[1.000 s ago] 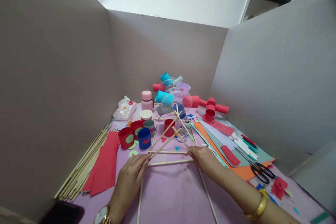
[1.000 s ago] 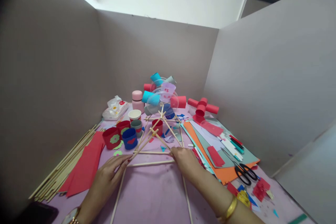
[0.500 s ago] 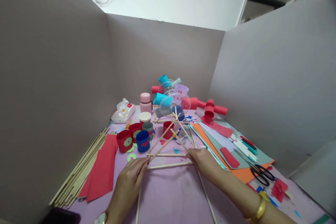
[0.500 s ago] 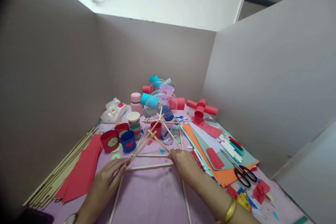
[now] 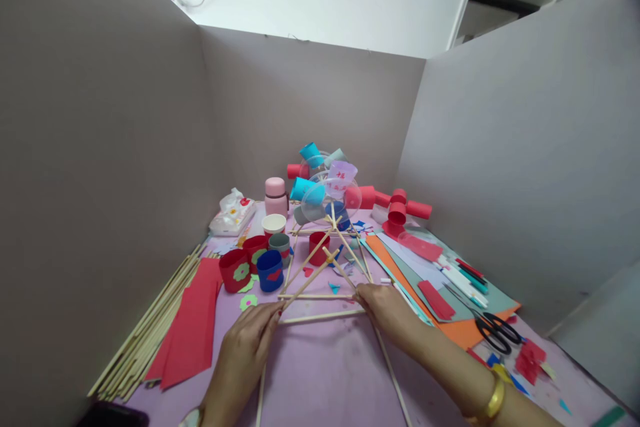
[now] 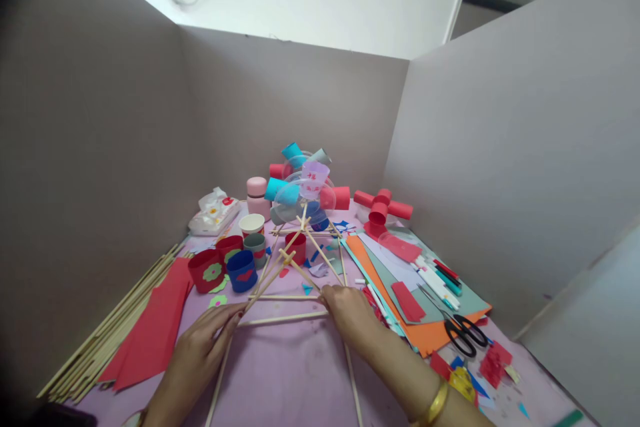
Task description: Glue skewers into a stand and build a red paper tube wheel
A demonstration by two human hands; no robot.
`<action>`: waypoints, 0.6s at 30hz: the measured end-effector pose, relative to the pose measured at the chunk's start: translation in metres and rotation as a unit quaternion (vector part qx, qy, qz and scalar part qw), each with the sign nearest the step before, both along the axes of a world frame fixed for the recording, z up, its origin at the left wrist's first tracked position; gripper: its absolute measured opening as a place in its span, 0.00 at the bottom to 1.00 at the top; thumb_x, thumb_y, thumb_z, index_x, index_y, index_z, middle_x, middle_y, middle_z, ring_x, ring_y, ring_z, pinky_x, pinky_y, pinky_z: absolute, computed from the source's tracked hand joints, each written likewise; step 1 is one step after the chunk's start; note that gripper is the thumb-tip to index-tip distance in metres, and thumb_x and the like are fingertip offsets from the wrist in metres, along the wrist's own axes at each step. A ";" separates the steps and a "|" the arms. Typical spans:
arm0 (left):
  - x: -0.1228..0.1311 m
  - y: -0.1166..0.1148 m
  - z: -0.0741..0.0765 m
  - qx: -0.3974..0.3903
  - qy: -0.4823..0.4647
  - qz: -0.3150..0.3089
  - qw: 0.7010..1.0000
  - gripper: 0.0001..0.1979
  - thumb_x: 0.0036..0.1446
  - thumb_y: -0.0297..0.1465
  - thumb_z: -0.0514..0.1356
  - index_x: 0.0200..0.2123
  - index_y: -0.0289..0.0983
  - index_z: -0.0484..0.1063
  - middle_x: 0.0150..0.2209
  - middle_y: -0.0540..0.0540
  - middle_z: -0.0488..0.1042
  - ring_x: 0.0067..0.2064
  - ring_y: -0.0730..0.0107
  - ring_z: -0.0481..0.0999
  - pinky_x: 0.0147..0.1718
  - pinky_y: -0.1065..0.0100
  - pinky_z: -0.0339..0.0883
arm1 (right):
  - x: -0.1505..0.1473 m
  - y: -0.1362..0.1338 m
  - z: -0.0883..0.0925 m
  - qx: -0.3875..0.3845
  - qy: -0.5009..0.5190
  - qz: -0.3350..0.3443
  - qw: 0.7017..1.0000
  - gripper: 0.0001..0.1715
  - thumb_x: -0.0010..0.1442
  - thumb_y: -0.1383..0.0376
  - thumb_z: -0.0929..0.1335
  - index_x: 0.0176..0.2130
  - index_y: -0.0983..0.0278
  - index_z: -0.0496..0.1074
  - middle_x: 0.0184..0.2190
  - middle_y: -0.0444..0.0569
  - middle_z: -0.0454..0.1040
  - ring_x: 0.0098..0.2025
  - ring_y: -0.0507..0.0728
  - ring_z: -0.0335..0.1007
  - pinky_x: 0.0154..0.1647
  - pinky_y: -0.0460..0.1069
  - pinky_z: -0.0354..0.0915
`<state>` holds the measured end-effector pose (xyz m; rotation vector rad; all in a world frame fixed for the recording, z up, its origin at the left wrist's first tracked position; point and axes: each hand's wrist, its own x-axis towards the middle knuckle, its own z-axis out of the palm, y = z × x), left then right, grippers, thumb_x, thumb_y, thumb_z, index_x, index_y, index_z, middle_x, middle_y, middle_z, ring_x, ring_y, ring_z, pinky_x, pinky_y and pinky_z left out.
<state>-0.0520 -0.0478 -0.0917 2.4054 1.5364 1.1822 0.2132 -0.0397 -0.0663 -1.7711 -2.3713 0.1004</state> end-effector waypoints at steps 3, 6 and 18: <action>0.000 0.000 0.000 0.000 -0.004 -0.003 1.000 0.16 0.60 0.38 0.49 0.40 0.39 0.74 0.39 0.45 0.79 0.42 0.63 0.77 0.41 0.62 0.73 | 0.001 0.001 0.000 -0.001 0.000 0.001 1.000 0.13 0.65 0.67 0.59 0.34 0.63 0.70 0.32 0.50 0.78 0.36 0.56 0.74 0.31 0.45 0.55; -0.001 0.000 0.000 -0.002 -0.008 -0.002 1.000 0.17 0.60 0.38 0.49 0.40 0.39 0.74 0.40 0.45 0.79 0.42 0.62 0.77 0.42 0.61 0.72 | 0.000 0.000 0.001 -0.002 -0.004 -0.002 1.000 0.13 0.65 0.67 0.59 0.34 0.64 0.70 0.32 0.51 0.78 0.36 0.56 0.74 0.31 0.45 0.55; -0.005 0.000 0.004 -0.039 -0.055 0.026 0.997 0.17 0.60 0.40 0.49 0.43 0.40 0.73 0.41 0.45 0.78 0.44 0.63 0.76 0.44 0.62 0.70 | -0.002 -0.004 0.010 -0.007 -0.011 -0.002 1.000 0.13 0.65 0.66 0.59 0.33 0.64 0.70 0.33 0.51 0.78 0.34 0.56 0.74 0.29 0.46 0.54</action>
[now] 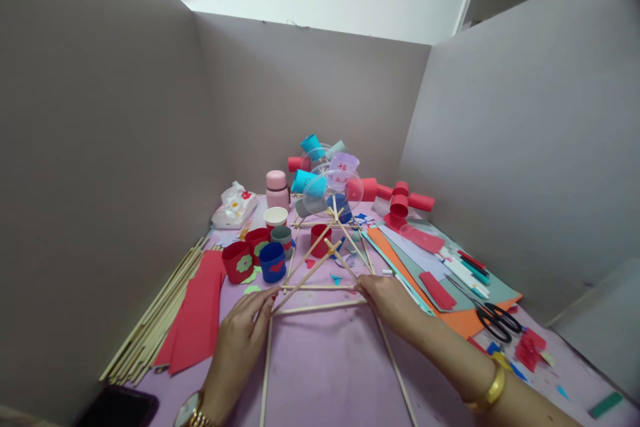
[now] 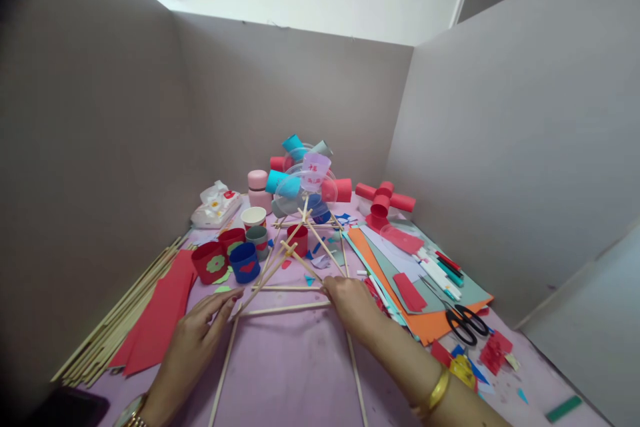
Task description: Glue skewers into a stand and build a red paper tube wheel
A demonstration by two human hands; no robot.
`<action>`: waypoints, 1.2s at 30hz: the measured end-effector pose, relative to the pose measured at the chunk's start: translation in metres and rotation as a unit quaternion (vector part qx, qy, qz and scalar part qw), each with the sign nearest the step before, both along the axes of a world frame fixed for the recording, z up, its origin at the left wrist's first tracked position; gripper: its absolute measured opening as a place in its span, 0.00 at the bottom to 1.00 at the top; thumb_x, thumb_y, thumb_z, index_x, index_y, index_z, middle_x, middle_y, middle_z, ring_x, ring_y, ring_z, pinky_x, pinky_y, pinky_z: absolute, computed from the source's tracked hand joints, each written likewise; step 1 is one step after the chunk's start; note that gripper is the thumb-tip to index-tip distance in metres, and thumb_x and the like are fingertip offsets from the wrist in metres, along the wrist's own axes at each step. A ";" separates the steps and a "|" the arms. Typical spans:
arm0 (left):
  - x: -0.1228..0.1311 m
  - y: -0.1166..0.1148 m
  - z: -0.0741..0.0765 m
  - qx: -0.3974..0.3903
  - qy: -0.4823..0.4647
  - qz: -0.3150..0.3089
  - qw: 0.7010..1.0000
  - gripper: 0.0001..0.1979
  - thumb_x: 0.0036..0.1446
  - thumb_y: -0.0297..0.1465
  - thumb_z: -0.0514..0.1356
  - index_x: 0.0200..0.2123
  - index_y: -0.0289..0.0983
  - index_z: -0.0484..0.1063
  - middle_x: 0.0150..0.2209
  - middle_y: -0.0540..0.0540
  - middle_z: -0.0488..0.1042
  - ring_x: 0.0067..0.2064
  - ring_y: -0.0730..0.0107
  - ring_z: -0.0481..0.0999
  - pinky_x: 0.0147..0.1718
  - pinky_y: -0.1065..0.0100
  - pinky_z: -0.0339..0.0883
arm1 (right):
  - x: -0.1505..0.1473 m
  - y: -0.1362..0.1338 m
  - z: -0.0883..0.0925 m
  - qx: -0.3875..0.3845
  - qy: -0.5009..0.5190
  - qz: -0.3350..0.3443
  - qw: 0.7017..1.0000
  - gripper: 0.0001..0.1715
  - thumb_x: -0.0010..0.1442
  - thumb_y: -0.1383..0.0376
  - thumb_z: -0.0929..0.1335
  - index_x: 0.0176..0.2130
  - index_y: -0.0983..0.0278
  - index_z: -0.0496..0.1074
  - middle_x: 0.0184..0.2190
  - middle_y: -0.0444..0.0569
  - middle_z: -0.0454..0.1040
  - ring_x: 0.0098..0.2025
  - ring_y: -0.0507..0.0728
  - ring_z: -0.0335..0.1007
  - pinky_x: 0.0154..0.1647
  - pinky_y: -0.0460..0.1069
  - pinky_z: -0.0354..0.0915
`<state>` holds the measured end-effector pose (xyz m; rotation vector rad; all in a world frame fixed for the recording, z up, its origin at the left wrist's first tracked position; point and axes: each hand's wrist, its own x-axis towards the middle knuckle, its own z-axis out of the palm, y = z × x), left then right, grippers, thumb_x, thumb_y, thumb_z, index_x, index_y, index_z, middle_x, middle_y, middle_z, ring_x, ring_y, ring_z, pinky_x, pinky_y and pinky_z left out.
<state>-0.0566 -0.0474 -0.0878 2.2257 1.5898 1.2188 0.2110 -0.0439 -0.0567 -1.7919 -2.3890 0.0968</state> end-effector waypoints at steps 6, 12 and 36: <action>0.002 0.000 0.001 -0.010 0.016 -0.012 1.000 0.19 0.60 0.41 0.49 0.41 0.39 0.75 0.40 0.44 0.79 0.43 0.61 0.76 0.43 0.60 0.70 | 0.000 0.000 -0.001 0.003 0.001 0.006 1.000 0.12 0.65 0.67 0.59 0.34 0.64 0.70 0.33 0.51 0.78 0.35 0.56 0.74 0.30 0.45 0.54; 0.004 0.000 0.002 0.001 0.032 -0.024 0.999 0.17 0.59 0.41 0.50 0.42 0.41 0.74 0.41 0.46 0.79 0.43 0.61 0.77 0.42 0.61 0.71 | 0.004 0.003 -0.008 0.015 0.003 0.011 1.000 0.13 0.65 0.66 0.59 0.34 0.63 0.69 0.33 0.50 0.78 0.35 0.55 0.73 0.30 0.46 0.54; 0.005 0.003 -0.004 -0.004 0.027 -0.041 0.999 0.15 0.60 0.38 0.50 0.41 0.41 0.74 0.42 0.46 0.78 0.43 0.65 0.76 0.43 0.64 0.70 | 0.000 0.001 -0.001 0.013 -0.022 0.008 1.000 0.14 0.65 0.65 0.58 0.34 0.64 0.70 0.33 0.51 0.78 0.34 0.58 0.74 0.29 0.47 0.53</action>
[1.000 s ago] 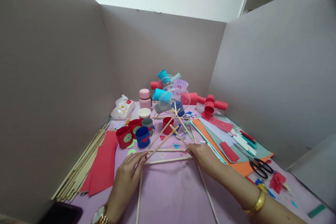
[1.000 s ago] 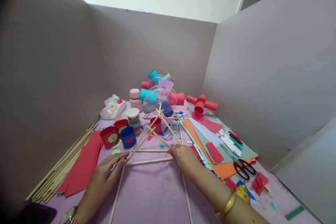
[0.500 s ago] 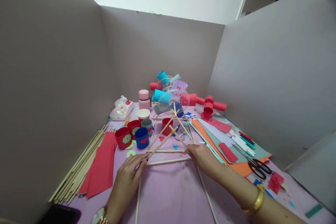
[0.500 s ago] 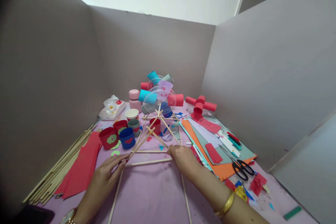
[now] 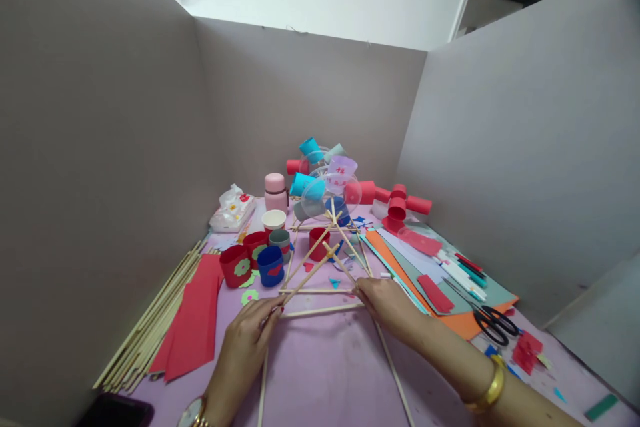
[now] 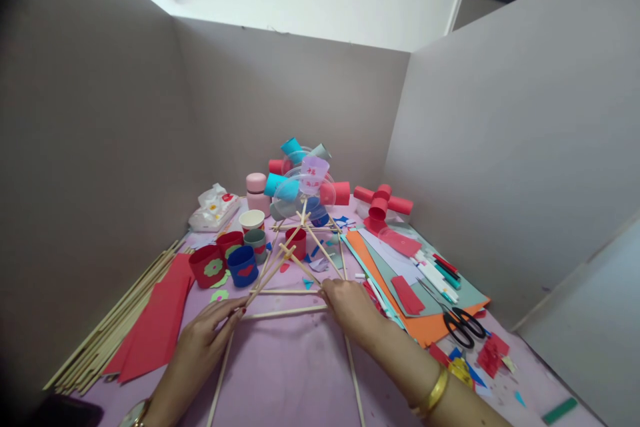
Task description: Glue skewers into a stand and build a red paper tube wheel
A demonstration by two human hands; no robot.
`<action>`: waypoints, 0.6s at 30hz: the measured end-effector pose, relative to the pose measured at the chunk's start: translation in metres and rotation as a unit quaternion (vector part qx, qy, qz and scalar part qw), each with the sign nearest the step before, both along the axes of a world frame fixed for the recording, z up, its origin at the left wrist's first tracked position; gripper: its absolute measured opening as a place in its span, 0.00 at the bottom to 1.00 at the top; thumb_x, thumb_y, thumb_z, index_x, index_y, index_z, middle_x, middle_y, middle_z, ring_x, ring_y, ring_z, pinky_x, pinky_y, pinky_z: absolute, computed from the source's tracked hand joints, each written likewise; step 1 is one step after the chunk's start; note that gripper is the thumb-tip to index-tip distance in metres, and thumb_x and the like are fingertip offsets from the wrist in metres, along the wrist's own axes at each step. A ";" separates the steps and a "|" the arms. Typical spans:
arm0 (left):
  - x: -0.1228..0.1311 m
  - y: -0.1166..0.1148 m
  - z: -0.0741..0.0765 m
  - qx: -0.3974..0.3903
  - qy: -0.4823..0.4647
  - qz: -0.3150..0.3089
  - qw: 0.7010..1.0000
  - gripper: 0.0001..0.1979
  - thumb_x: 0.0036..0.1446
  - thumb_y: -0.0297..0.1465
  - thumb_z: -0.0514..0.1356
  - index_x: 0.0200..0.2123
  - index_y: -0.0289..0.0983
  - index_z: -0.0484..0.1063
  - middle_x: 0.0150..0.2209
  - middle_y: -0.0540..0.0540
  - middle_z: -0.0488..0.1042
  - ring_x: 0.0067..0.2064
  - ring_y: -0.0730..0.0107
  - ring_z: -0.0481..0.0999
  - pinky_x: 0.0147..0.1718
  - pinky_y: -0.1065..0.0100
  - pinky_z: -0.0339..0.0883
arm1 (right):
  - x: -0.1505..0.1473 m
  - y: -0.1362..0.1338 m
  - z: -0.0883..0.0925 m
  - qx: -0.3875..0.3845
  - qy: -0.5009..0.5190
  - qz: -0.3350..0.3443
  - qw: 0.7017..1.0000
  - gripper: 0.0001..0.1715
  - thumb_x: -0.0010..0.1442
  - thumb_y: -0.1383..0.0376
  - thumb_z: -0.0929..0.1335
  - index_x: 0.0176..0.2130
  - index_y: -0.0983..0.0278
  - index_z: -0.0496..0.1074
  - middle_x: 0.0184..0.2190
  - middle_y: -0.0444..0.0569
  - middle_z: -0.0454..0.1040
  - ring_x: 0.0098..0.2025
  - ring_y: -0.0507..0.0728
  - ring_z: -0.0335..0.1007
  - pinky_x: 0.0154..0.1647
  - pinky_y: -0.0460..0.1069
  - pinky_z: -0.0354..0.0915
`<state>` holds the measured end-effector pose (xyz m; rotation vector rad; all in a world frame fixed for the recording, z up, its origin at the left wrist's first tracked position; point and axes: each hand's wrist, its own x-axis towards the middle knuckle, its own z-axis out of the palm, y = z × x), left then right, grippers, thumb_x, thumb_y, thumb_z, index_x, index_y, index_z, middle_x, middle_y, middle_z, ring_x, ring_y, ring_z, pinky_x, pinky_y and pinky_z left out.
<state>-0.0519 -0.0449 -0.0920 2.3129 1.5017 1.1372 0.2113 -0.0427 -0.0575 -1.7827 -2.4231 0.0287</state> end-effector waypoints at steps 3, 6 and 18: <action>0.000 0.001 -0.001 0.002 0.004 0.001 1.000 0.16 0.60 0.39 0.49 0.41 0.40 0.74 0.41 0.45 0.79 0.43 0.64 0.76 0.43 0.63 0.71 | -0.001 -0.001 0.001 0.000 0.000 -0.002 1.000 0.15 0.65 0.64 0.58 0.34 0.63 0.70 0.33 0.52 0.78 0.34 0.58 0.74 0.28 0.47 0.54; 0.000 0.000 0.000 0.004 0.009 0.000 1.000 0.17 0.60 0.39 0.48 0.41 0.39 0.74 0.41 0.45 0.79 0.42 0.64 0.76 0.43 0.64 0.71 | -0.002 -0.002 0.004 0.001 0.005 -0.005 1.000 0.15 0.65 0.63 0.58 0.34 0.63 0.70 0.33 0.51 0.78 0.35 0.58 0.75 0.28 0.47 0.54; -0.003 0.006 0.000 0.019 0.033 0.006 0.999 0.20 0.58 0.44 0.49 0.41 0.41 0.75 0.40 0.46 0.79 0.42 0.62 0.78 0.44 0.63 0.71 | -0.003 -0.007 0.021 0.000 0.043 -0.028 0.999 0.16 0.62 0.54 0.62 0.37 0.64 0.69 0.31 0.52 0.78 0.35 0.60 0.75 0.27 0.47 0.55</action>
